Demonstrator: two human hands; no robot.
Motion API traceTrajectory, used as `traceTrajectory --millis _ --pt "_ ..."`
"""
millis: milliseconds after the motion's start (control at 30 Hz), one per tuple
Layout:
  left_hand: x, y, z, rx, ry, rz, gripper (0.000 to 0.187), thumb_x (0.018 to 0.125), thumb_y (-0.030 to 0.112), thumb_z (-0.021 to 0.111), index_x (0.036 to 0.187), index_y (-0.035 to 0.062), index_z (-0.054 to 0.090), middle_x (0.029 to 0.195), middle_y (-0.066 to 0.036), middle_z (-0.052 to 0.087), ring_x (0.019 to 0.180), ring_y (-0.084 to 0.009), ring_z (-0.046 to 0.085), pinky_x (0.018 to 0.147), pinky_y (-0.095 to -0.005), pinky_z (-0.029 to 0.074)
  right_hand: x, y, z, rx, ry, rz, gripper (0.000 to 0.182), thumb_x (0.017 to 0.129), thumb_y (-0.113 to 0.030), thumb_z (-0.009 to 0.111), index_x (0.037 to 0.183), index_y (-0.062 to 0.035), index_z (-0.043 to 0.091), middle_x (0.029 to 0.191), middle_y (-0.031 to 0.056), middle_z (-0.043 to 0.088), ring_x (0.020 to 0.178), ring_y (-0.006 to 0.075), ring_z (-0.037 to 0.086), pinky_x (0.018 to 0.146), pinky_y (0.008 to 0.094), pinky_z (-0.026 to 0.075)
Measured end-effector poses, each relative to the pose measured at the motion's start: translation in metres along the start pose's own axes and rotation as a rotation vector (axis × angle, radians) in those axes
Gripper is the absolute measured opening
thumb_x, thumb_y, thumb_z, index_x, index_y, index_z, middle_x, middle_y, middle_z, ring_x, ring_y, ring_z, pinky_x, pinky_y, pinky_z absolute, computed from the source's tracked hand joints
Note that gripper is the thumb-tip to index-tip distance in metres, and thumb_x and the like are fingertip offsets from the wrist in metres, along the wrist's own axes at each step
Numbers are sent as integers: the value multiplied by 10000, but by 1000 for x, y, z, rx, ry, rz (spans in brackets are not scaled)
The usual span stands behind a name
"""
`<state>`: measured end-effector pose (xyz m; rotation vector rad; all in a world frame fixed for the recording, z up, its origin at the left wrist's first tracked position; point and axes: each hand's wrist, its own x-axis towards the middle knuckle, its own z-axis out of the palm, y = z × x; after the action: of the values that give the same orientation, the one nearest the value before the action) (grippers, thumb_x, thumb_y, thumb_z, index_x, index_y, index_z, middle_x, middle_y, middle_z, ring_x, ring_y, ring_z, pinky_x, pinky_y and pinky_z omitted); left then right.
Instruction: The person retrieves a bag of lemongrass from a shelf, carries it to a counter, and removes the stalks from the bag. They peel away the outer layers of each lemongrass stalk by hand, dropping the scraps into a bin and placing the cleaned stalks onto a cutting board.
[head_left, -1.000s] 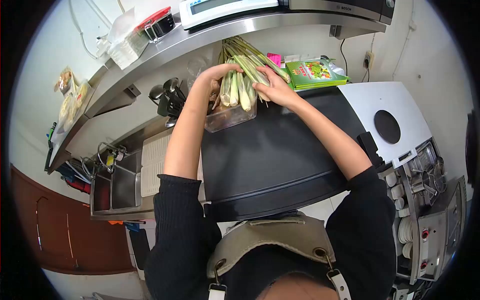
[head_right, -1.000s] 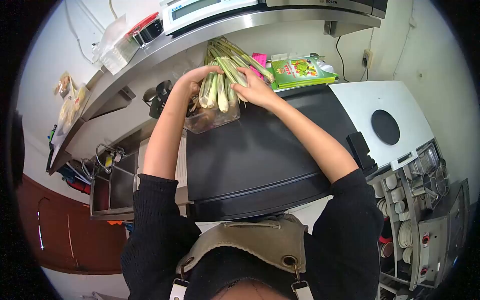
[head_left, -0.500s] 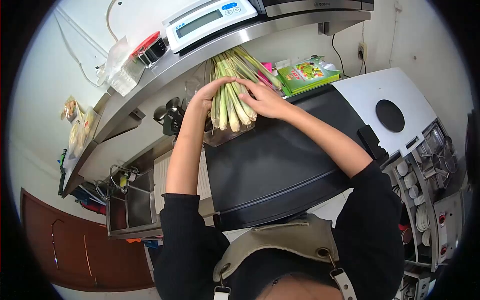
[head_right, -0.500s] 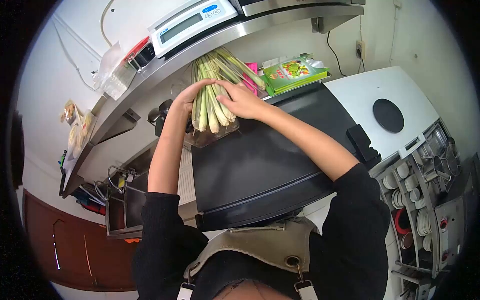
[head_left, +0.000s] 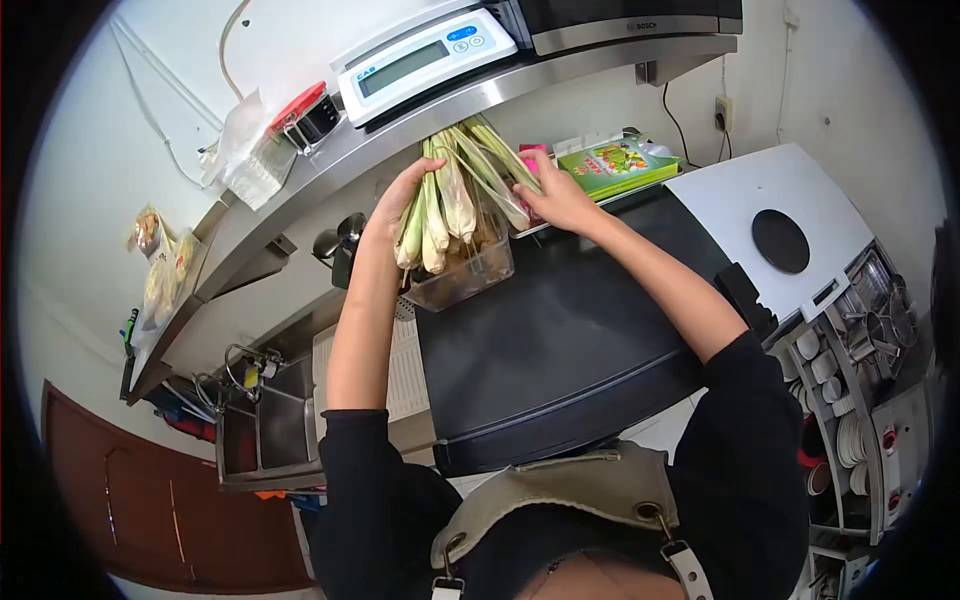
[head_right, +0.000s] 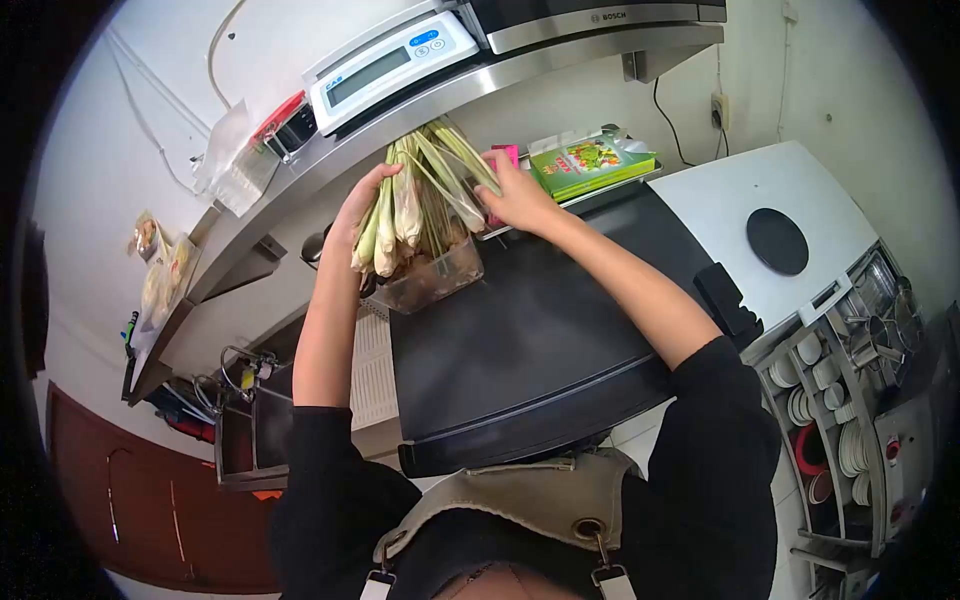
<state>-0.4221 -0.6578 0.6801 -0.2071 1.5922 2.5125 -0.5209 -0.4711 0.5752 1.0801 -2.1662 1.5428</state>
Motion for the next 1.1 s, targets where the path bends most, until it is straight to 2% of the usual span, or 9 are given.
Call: traceTrajectory --millis 167,200,333,367,433,533,667,900,1100 --pt "3 -9 -12 33 68 48 233 797 153 576 956 -17 553 764 -117 640 594 -196 632 551 -298 550 2 -18 9 17 129 -71 489 827 -225 564 1196 14 351 980 242 586 894 404 576 795 430 446" --pt "0 -10 -12 30 65 55 232 795 155 577 950 -17 554 759 -117 637 600 -197 633 560 -299 551 2 -21 12 58 160 -86 438 861 -215 550 1210 -7 386 943 143 618 838 249 610 737 349 464" --pt "10 -14 -31 -51 -33 28 271 789 192 577 959 -17 551 779 -119 631 639 -213 631 611 -315 544 -4 -54 11 548 -98 327 477 891 -227 518 1270 11 354 860 55 607 778 116 557 706 253 446" --pt "7 -12 -28 -116 -128 -12 303 783 194 579 997 -18 547 835 -127 638 690 -231 637 667 -341 543 -10 -72 7 440 -69 316 531 891 -233 513 1308 25 308 966 100 598 890 148 558 792 264 432" --pt "8 -24 -14 -10 60 116 322 772 213 576 1005 -5 534 856 -131 611 718 -242 616 692 -349 531 -9 -54 23 378 -45 214 605 880 -301 486 1316 65 281 1248 239 456 1171 272 449 980 328 330" --pt "22 -39 -4 -160 -20 119 342 772 210 571 1036 2 508 880 -131 600 744 -249 612 717 -366 529 -10 -62 21 509 14 203 639 875 -337 481 1311 85 280 1292 254 412 1243 293 371 1024 332 272" --pt "36 -46 8 -208 -42 152 314 818 214 521 1040 -6 509 888 -135 609 746 -255 631 702 -376 547 -1 -59 9 884 -178 345 618 852 -433 526 1233 35 399 1110 138 542 1011 162 532 857 277 418" --pt "73 -30 38 2 -85 78 312 829 203 543 1036 -24 486 846 -147 598 694 -242 622 622 -354 547 3 -64 -28 936 -255 554 389 824 -331 588 1087 -54 514 905 48 616 779 126 623 632 276 524" --pt "104 -31 83 365 -58 29 266 827 205 569 988 -3 530 760 -128 621 612 -228 625 546 -326 533 -15 -46 -43 1180 -38 514 353 854 -287 541 1102 -38 505 976 88 612 858 186 619 739 347 517"
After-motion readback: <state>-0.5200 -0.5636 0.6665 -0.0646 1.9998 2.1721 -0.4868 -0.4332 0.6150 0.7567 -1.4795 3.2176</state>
